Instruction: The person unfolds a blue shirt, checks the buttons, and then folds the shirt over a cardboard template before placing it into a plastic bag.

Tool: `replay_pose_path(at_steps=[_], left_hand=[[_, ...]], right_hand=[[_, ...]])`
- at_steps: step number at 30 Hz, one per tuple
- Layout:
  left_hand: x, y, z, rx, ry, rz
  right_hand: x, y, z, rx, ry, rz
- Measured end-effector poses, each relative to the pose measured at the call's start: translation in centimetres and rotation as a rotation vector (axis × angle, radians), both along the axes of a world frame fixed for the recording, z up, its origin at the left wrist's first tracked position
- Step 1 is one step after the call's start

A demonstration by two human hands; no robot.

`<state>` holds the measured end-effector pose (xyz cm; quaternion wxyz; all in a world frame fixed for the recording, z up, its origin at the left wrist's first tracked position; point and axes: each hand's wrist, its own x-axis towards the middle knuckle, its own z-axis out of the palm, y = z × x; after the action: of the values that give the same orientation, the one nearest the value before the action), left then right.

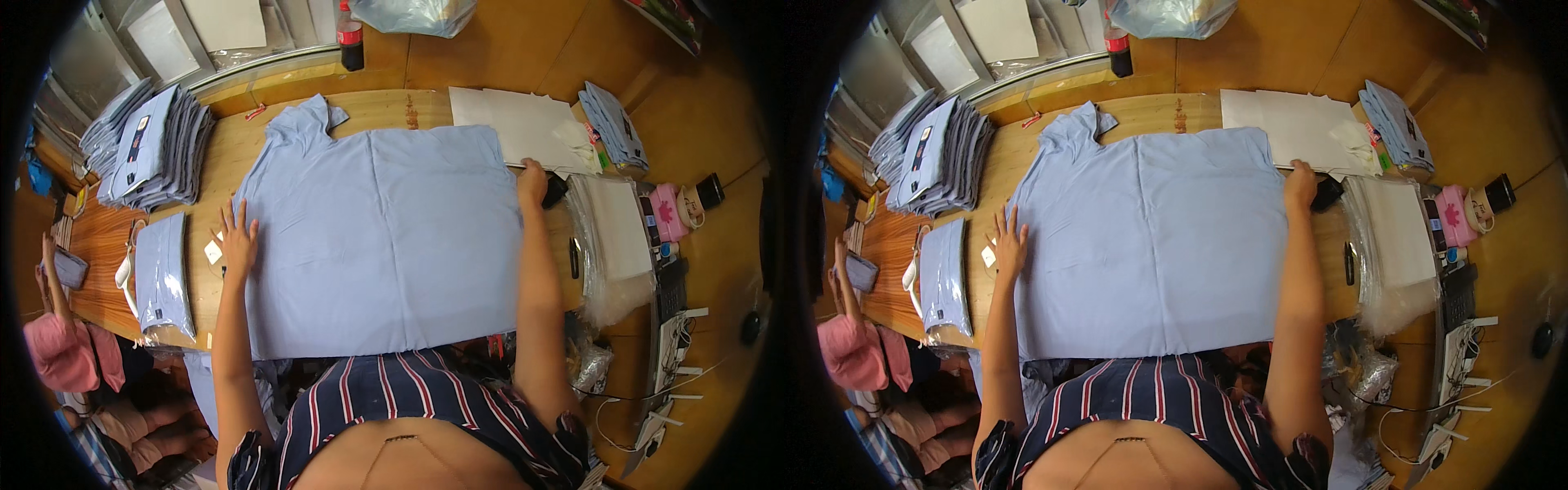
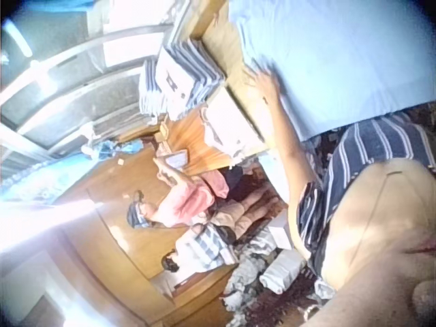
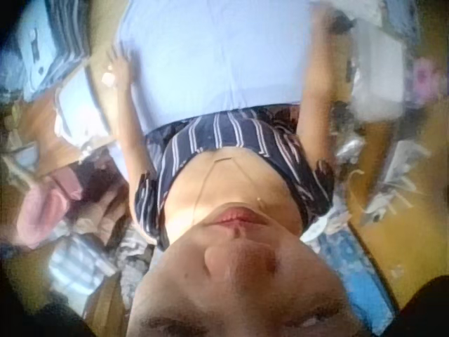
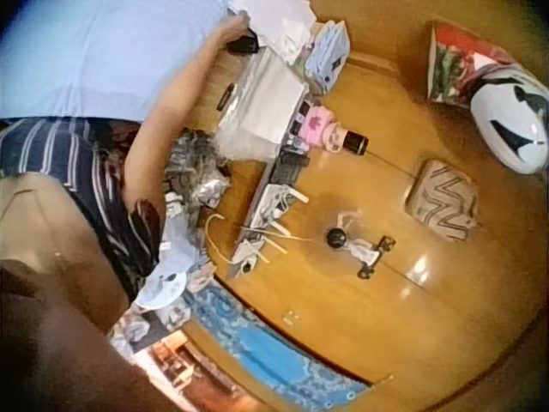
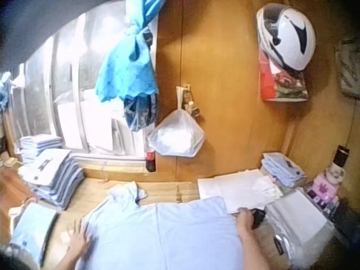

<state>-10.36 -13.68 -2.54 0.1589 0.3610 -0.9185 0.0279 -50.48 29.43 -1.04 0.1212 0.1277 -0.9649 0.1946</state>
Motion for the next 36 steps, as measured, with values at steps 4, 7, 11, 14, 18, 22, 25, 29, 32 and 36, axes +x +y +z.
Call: replay_pose_path(at_steps=[4,7,11,14,18,22,25,29,32,36], left_hand=[[0.7,7.3,2.1,0.046,-0.038,-0.148],[3.3,12.5,3.3,0.133,-0.091,-0.158],[8.3,14.7,2.6,0.239,-0.09,-0.036],[12.7,13.6,1.0,0.259,-0.073,0.175],[15.7,11.8,0.3,0.249,0.002,0.486],[16.0,11.2,0.7,0.128,0.193,0.49],[14.9,9.7,0.8,0.364,0.594,0.335],[12.2,8.0,4.1,1.324,1.16,0.22],[13.0,6.5,5.3,1.712,1.178,0.147],[14.4,4.6,4.0,1.31,0.559,0.187]], right_hand=[[-2.8,-1.1,-0.1,0.206,0.034,-0.033],[-2.6,-4.2,0.3,0.282,-0.171,-0.143],[-6.3,-2.6,-0.3,0.271,-0.325,0.067],[-7.2,-1.2,0.6,0.313,0.056,-0.115],[2.7,-4.9,11.7,0.197,0.539,-0.024],[10.9,-7.3,15.4,-0.532,0.438,0.487],[14.1,-9.4,16.1,-1.068,-0.144,0.589],[15.4,-15.3,8.8,-0.98,-0.545,0.46],[20.3,-19.0,3.4,-0.749,-0.767,0.597],[22.8,-20.4,-1.3,-0.574,-0.775,0.628]])
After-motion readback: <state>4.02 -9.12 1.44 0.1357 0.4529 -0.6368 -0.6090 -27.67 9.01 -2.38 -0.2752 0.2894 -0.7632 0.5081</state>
